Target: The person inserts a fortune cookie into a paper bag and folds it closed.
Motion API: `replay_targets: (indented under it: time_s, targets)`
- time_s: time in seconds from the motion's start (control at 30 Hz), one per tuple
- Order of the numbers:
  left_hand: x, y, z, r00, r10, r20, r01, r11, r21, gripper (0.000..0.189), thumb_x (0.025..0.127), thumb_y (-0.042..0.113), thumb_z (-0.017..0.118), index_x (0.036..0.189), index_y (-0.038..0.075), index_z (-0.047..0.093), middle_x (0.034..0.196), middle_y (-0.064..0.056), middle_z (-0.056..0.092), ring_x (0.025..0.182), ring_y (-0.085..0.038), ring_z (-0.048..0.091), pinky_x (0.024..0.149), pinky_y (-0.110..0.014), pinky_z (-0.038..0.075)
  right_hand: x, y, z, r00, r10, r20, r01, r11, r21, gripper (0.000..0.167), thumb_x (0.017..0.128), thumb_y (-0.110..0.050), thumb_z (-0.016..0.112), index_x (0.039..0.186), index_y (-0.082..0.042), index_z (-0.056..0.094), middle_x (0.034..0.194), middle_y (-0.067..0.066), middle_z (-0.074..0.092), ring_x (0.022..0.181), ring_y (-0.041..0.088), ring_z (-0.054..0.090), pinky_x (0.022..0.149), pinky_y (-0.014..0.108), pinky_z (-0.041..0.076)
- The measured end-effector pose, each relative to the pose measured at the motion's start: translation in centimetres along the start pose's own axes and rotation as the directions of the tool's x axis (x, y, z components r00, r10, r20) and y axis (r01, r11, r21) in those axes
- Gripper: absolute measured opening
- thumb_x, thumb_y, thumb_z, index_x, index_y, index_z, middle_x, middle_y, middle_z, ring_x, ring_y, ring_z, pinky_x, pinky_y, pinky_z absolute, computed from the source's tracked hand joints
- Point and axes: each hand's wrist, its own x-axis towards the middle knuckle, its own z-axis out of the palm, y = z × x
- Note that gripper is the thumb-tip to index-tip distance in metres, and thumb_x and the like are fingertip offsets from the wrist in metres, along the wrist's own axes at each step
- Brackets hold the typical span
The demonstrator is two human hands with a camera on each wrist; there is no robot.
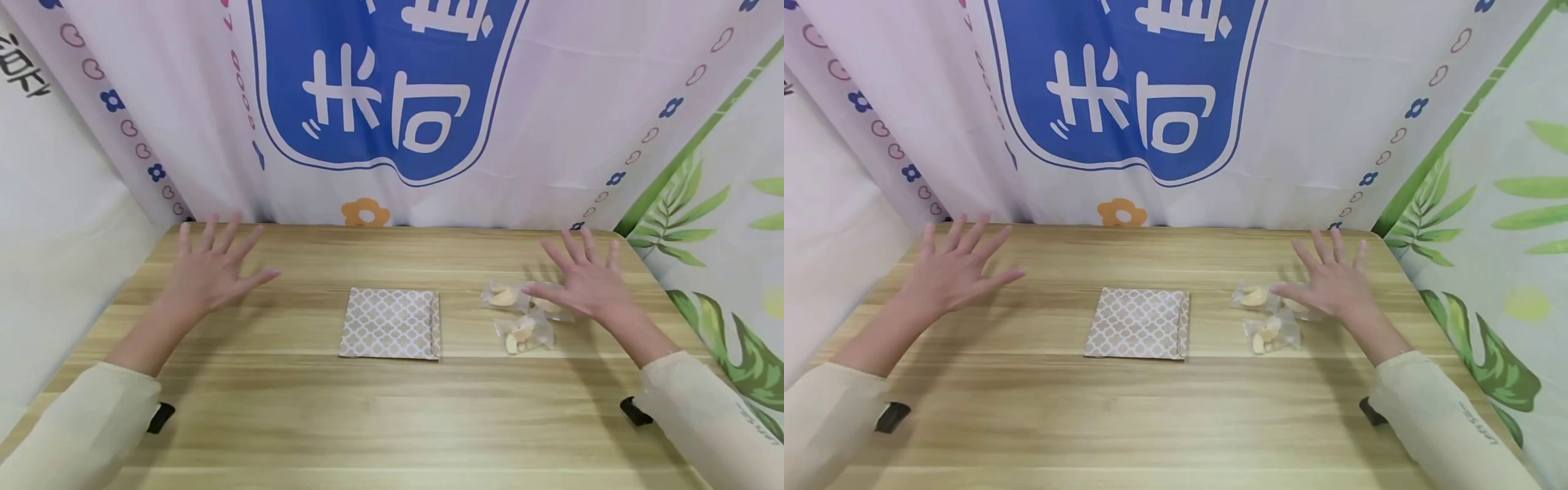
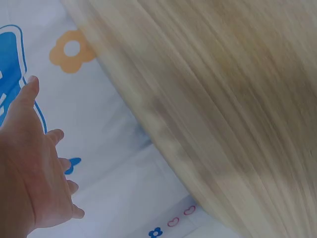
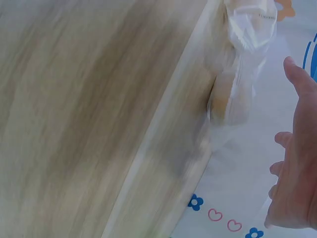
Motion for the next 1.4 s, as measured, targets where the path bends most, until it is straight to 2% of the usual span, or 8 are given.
replay_targets:
  time_s: [0.13,0.5,0.8,1.0,1.23,1.4]
  targets:
    - [0.2,0.6,0.1,1.000,0.015,0.011,-0.015,1.000,0.002,0.092,0.098,0.076,0.039,0.165,0.015,0.027,0.171,-0.023,0.006,0.154,-0.054,0.001,0.117,-0.075,-0.010,0.2,-0.8,-0.1,1.000,-0.014,0.009,0.014,1.000,0.002,0.104,0.092,-0.077,0.052,0.167,-0.013,0.019,0.172,0.022,-0.005,0.155,0.044,-0.019,0.113,0.077,-0.017]
    - [0.8,2.9,0.3,0.998,0.063,0.006,-0.063,0.998,-0.003,0.091,0.097,0.076,0.039,0.164,0.015,0.030,0.171,-0.022,0.011,0.154,-0.053,0.007,0.118,-0.075,-0.006,0.4,-2.5,0.2,0.997,-0.078,-0.011,0.078,0.997,-0.009,0.101,0.092,-0.075,0.054,0.166,-0.012,0.024,0.172,0.021,0.000,0.156,0.045,-0.013,0.115,0.078,-0.012]
    - [1.2,4.8,0.8,0.994,0.103,0.023,-0.102,0.995,-0.013,0.092,0.097,0.077,0.039,0.164,0.016,0.029,0.172,-0.020,0.008,0.156,-0.049,0.003,0.119,-0.074,-0.007,0.5,-3.8,0.7,0.992,-0.123,-0.020,0.123,0.992,-0.017,0.102,0.090,-0.075,0.057,0.165,-0.013,0.028,0.172,0.021,0.005,0.156,0.048,-0.005,0.115,0.079,-0.007]
    - [1.3,6.3,1.2,0.989,0.147,0.015,-0.146,0.989,-0.023,0.090,0.096,0.075,0.045,0.163,0.016,0.034,0.172,-0.019,0.013,0.157,-0.047,0.005,0.120,-0.073,-0.001,0.4,-5.0,0.8,0.986,-0.164,-0.021,0.164,0.986,0.006,0.100,0.090,-0.072,0.060,0.164,-0.013,0.029,0.172,0.022,0.010,0.157,0.047,-0.004,0.117,0.077,-0.005]
    - [1.4,8.2,1.5,0.981,0.190,0.037,-0.190,0.982,-0.022,0.087,0.096,0.070,0.051,0.162,0.016,0.037,0.171,-0.020,0.017,0.156,-0.046,0.012,0.121,-0.072,0.002,0.8,-6.6,1.3,0.979,-0.203,-0.001,0.203,0.979,0.023,0.097,0.090,-0.068,0.063,0.163,-0.012,0.032,0.171,0.021,0.014,0.157,0.048,0.002,0.119,0.076,0.005]
    - [1.4,9.3,2.1,0.971,0.233,0.055,-0.229,0.971,-0.070,0.087,0.095,0.067,0.056,0.161,0.014,0.038,0.170,-0.021,0.019,0.156,-0.046,0.015,0.121,-0.072,0.004,1.0,-7.5,2.0,0.969,-0.247,-0.024,0.247,0.969,0.020,0.095,0.090,-0.066,0.065,0.161,-0.011,0.037,0.170,0.022,0.018,0.156,0.048,0.009,0.119,0.075,0.009]
